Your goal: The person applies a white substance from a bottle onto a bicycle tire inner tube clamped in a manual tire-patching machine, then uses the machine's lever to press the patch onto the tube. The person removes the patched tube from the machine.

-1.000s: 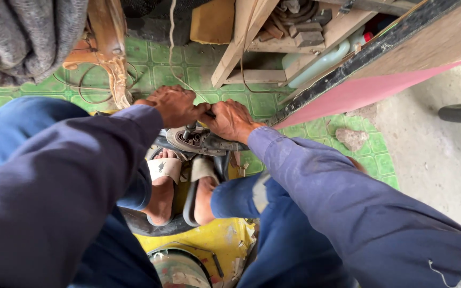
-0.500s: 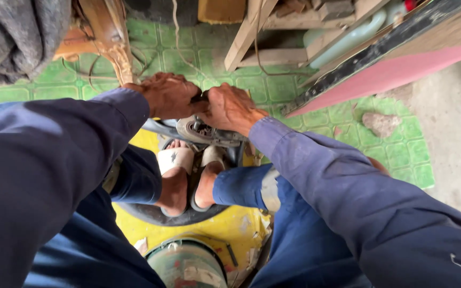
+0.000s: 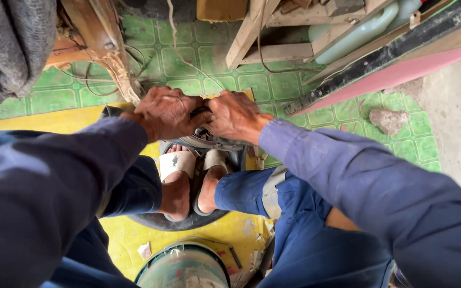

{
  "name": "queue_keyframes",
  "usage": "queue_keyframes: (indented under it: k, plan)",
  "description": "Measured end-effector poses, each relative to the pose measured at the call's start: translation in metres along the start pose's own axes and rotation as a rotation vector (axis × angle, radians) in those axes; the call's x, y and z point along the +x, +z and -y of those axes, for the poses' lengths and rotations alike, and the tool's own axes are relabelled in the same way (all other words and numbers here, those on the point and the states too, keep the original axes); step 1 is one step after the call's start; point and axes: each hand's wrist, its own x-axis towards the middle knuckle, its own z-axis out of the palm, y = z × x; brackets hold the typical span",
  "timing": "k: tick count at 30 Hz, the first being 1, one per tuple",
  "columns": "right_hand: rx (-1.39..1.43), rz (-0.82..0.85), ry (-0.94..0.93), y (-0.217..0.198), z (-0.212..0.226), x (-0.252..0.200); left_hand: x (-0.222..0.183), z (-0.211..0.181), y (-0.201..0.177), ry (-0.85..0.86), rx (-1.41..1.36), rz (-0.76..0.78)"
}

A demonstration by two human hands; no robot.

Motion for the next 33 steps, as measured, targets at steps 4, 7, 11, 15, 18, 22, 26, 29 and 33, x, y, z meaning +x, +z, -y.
queue_keyframes:
  k: [4,7,11,15,18,22,26,29,33]
  plan:
    - [-0.058,-0.058,-0.219,0.001,-0.019,0.010,-0.010,-0.007,0.022,-0.092,-0.100,-0.176]
    - [-0.166,-0.134,-0.537,-0.009,-0.031,0.025,-0.011,-0.033,0.047,-0.304,-0.132,-0.409]
    - [-0.278,0.116,-0.613,-0.026,-0.028,0.048,-0.003,-0.063,0.077,-0.614,-0.254,-0.444]
    - [-0.401,0.097,-0.498,-0.031,-0.015,0.042,0.008,-0.061,0.084,-0.697,-0.405,-0.454]
    - [-0.319,-0.456,-0.586,-0.017,-0.024,0.009,0.015,-0.039,0.074,-0.594,-0.478,-0.365]
    - [0.047,-0.777,0.046,0.029,-0.033,-0.032,0.037,-0.014,0.049,-0.571,-0.506,-0.321]
    - [1.842,-0.082,0.739,0.074,-0.011,-0.025,0.068,-0.006,0.026,-0.360,-0.391,-0.216]
    - [2.103,-0.281,0.408,0.099,0.021,0.000,0.088,-0.011,0.026,-0.367,-0.319,-0.035]
    - [2.013,-0.688,0.537,0.104,0.052,0.036,0.104,-0.011,0.022,-0.085,-0.212,-0.085]
